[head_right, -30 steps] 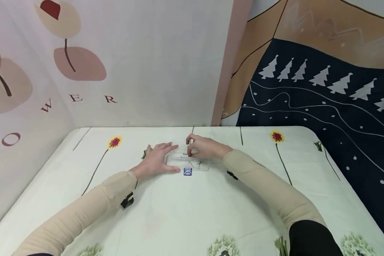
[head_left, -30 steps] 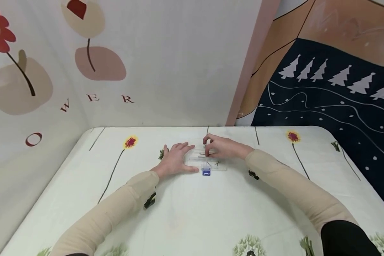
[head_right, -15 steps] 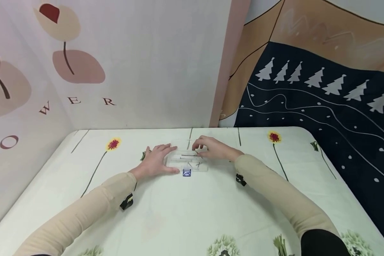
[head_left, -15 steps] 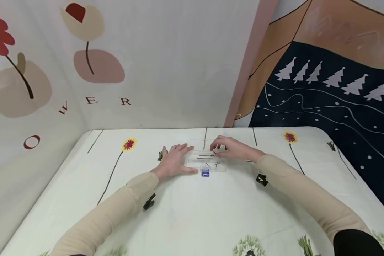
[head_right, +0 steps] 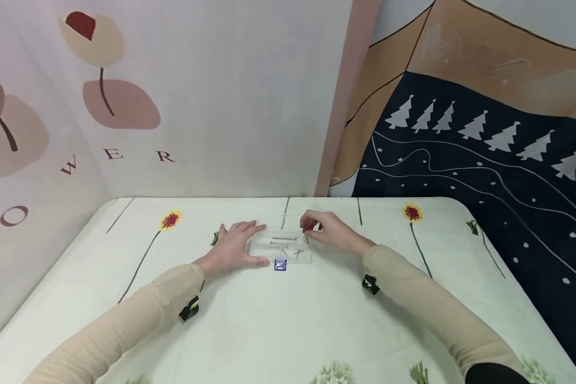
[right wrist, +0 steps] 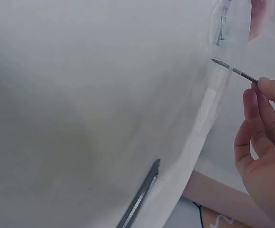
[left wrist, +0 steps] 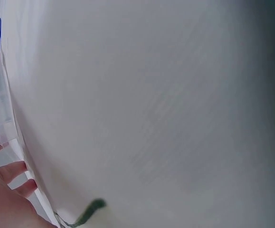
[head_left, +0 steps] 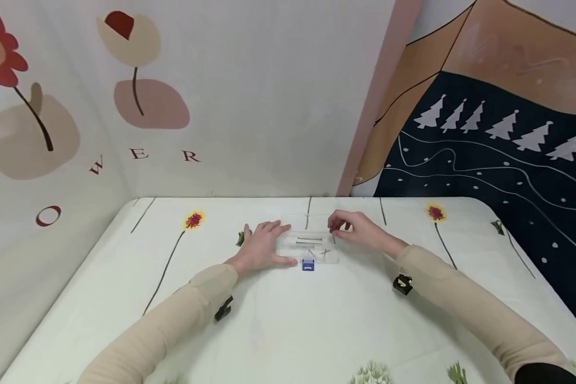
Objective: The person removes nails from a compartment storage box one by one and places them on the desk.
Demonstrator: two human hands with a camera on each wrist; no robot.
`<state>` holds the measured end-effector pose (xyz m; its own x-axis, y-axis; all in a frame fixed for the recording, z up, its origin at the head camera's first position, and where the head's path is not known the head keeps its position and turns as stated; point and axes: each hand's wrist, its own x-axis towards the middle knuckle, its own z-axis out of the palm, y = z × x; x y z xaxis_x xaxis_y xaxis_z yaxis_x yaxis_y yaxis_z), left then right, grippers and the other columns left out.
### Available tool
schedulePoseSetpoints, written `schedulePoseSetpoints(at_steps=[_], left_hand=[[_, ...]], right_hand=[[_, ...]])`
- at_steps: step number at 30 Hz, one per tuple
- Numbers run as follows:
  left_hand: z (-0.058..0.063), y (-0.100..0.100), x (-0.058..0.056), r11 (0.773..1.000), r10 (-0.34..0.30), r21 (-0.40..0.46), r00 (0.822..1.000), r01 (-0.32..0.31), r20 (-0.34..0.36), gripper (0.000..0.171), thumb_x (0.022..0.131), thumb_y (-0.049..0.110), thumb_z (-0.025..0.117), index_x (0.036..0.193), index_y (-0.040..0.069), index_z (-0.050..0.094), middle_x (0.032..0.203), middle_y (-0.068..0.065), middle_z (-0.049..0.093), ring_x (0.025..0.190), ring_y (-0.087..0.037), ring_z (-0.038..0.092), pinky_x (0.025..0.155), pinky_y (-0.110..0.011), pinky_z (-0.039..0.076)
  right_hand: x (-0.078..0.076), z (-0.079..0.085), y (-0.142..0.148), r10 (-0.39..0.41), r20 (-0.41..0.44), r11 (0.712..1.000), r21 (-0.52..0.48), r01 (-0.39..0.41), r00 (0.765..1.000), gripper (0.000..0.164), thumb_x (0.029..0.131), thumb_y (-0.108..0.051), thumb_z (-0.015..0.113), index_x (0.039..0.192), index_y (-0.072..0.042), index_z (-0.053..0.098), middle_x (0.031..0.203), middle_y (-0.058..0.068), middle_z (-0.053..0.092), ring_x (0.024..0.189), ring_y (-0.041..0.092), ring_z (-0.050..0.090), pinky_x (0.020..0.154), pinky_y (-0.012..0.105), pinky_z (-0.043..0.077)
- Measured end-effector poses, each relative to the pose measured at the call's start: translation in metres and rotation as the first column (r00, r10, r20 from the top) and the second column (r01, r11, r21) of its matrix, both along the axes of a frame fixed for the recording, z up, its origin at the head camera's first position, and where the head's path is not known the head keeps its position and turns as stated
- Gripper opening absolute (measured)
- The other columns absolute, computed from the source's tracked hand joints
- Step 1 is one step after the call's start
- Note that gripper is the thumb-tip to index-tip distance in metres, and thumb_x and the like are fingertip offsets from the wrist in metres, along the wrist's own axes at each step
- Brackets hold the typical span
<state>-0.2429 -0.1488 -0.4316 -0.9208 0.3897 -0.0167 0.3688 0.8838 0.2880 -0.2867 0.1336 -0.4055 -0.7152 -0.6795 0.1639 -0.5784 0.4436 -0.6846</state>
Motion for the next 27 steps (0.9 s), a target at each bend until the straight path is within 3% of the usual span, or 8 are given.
schedulePoseSetpoints(at_steps=[13, 22, 27], left_hand=[[-0.003, 0.002, -0.001, 1.0, 0.01, -0.016, 1.0, -0.01, 0.001, 0.098, 0.07, 0.072, 0.068, 0.148, 0.021, 0.04, 0.153, -0.012, 0.033, 0.137, -0.037, 0.029, 0.1, -0.076, 0.01], [-0.004, 0.005, -0.001, 1.0, 0.004, -0.027, 1.0, -0.004, 0.004, 0.097, 0.07, 0.072, 0.068, 0.148, 0.02, 0.041, 0.153, -0.011, 0.034, 0.137, -0.037, 0.03, 0.101, -0.076, 0.01], [-0.003, 0.004, -0.002, 0.999, 0.019, -0.031, 1.0, -0.019, -0.003, 0.096, 0.07, 0.071, 0.069, 0.148, 0.021, 0.042, 0.152, -0.011, 0.034, 0.137, -0.036, 0.03, 0.102, -0.075, 0.009]], right_hand=[[0.003, -0.001, 0.005, -0.04, 0.055, 0.99, -0.131, 0.047, 0.998, 0.014, 0.087, 0.008, 0.065, 0.1, 0.004, 0.062, 0.092, 0.006, 0.067, 0.088, 0.021, 0.064, 0.08, 0.035, 0.052], [0.011, 0.015, 0.016, -0.167, 0.114, 0.968, -0.17, 0.185, 0.979, 0.013, 0.09, 0.01, 0.06, 0.102, 0.011, 0.06, 0.097, 0.02, 0.067, 0.092, 0.034, 0.063, 0.081, 0.03, 0.051], [0.001, 0.009, 0.028, -0.221, 0.157, 0.957, -0.157, 0.245, 0.963, 0.011, 0.093, 0.005, 0.059, 0.104, 0.006, 0.061, 0.1, 0.018, 0.067, 0.093, 0.031, 0.064, 0.08, 0.023, 0.05]])
